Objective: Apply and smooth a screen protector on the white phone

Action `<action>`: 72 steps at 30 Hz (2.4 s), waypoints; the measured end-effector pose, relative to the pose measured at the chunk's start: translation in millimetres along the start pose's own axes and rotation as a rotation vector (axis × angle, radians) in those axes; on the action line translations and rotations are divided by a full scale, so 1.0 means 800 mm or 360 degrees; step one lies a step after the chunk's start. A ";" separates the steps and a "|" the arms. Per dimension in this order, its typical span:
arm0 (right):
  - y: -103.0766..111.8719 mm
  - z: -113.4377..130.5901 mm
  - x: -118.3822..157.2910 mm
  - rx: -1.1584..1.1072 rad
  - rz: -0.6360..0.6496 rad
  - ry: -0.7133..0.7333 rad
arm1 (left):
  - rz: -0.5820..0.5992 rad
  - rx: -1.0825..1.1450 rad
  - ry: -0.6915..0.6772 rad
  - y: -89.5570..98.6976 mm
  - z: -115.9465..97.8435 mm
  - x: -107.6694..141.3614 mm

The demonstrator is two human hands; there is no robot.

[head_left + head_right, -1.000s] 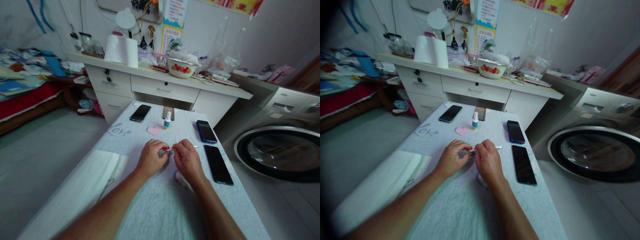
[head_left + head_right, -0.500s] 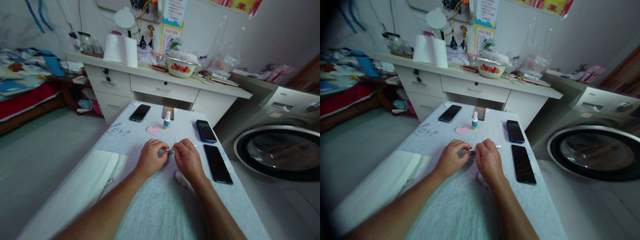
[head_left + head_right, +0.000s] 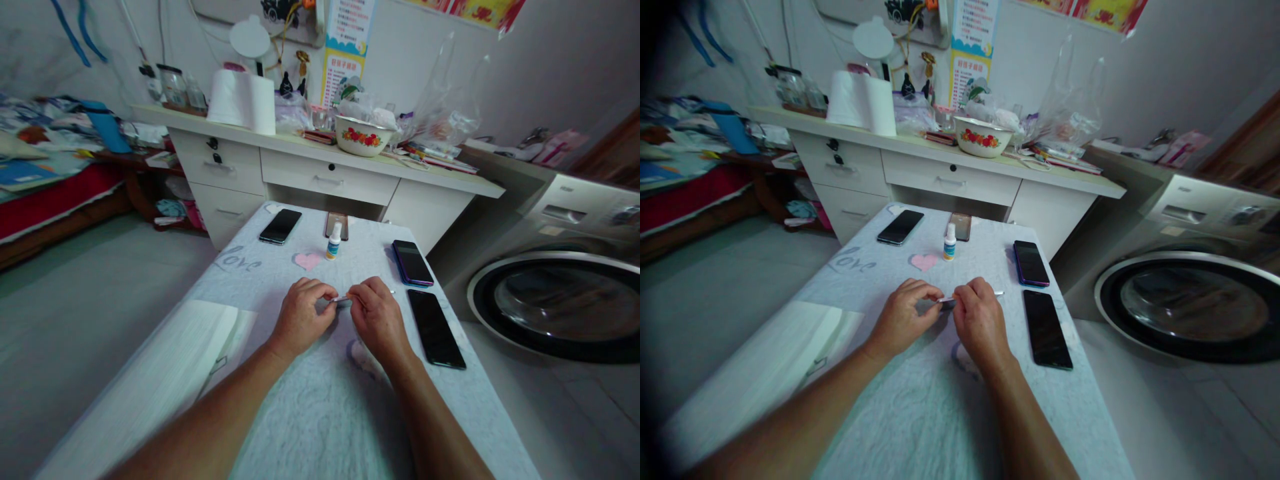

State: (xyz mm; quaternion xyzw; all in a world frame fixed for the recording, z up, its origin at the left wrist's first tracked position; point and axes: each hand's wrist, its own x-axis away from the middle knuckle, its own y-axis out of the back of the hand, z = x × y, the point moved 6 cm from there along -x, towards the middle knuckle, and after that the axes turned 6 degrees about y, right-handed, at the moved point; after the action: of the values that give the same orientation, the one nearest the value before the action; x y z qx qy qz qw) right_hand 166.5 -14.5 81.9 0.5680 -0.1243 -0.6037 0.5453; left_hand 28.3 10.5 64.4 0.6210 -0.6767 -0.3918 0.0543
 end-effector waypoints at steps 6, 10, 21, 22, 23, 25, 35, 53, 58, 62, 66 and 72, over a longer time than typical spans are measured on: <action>0.004 -0.008 0.001 0.0002 -0.0035 -0.0029 | 0.0004 0.0006 0.0014 0.001 -0.001 -0.002; 0.005 -0.013 0.002 0.0009 -0.0029 -0.0040 | 0.0005 0.0006 0.0019 0.001 0.000 -0.002; 0.016 -0.024 0.000 0.0077 -0.0032 -0.0072 | -0.0022 0.0002 0.0020 0.001 0.002 -0.002; 0.017 -0.025 0.000 0.0083 -0.0035 -0.0081 | -0.0020 0.0002 0.0027 0.001 0.002 -0.002; 0.018 -0.028 0.000 0.0088 -0.0038 -0.0091 | -0.0018 0.0004 0.0034 0.001 0.003 -0.003; 0.021 -0.032 0.001 0.0100 -0.0052 -0.0109 | -0.0018 0.0012 0.0044 0.001 0.003 -0.003; 0.031 -0.053 0.004 0.0181 -0.0145 -0.0145 | -0.0053 0.0039 0.0053 0.003 0.005 -0.004; 0.044 -0.072 0.006 0.0252 -0.0206 -0.0269 | -0.0054 0.0047 0.0045 0.002 0.008 -0.002; 0.043 -0.074 0.006 0.0252 -0.0198 -0.0279 | -0.0051 0.0053 0.0056 0.003 0.010 -0.003; 0.043 -0.075 0.006 0.0271 -0.0193 -0.0291 | -0.0061 0.0047 0.0048 0.005 0.010 -0.004; 0.043 -0.076 0.006 0.0264 -0.0185 -0.0302 | -0.0069 0.0039 0.0048 0.006 0.010 -0.004; 0.044 -0.077 0.005 0.0242 -0.0171 -0.0321 | -0.0081 0.0040 0.0052 0.004 0.012 -0.004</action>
State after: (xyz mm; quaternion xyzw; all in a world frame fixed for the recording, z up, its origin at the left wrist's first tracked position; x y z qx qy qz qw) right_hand 235.8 -1.8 86.8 0.5500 -0.1933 -0.6750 0.4522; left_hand 20.9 17.4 61.0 0.6449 -0.6646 -0.3744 0.0476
